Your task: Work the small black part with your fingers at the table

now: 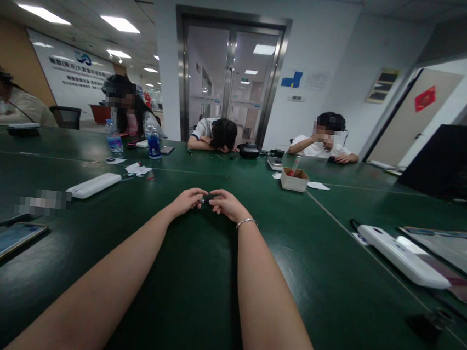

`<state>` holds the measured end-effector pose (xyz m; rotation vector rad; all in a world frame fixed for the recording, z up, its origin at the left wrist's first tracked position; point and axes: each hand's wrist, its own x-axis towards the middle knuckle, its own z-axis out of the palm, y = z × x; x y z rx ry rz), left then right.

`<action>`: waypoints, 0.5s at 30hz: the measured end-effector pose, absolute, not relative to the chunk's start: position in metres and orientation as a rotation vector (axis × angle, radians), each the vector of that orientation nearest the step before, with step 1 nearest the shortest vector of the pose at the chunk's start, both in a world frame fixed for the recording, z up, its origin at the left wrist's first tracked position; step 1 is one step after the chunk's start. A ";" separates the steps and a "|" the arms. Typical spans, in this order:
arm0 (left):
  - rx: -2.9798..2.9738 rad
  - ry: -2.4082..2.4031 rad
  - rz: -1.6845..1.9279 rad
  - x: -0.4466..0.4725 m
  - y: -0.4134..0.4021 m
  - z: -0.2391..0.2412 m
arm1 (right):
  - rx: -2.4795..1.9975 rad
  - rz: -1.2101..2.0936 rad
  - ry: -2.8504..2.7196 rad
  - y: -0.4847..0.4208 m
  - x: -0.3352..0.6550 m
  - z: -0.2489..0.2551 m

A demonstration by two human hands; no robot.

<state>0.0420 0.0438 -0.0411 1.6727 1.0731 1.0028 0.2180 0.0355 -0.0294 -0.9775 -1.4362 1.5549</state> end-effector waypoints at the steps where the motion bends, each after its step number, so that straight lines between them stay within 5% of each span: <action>1: 1.674 1.071 1.002 0.042 0.044 -0.041 | -0.942 1.575 -1.427 0.035 0.219 -0.030; 15: 1.657 1.054 1.003 0.041 0.044 -0.041 | -1.024 1.579 -1.422 0.034 0.219 -0.029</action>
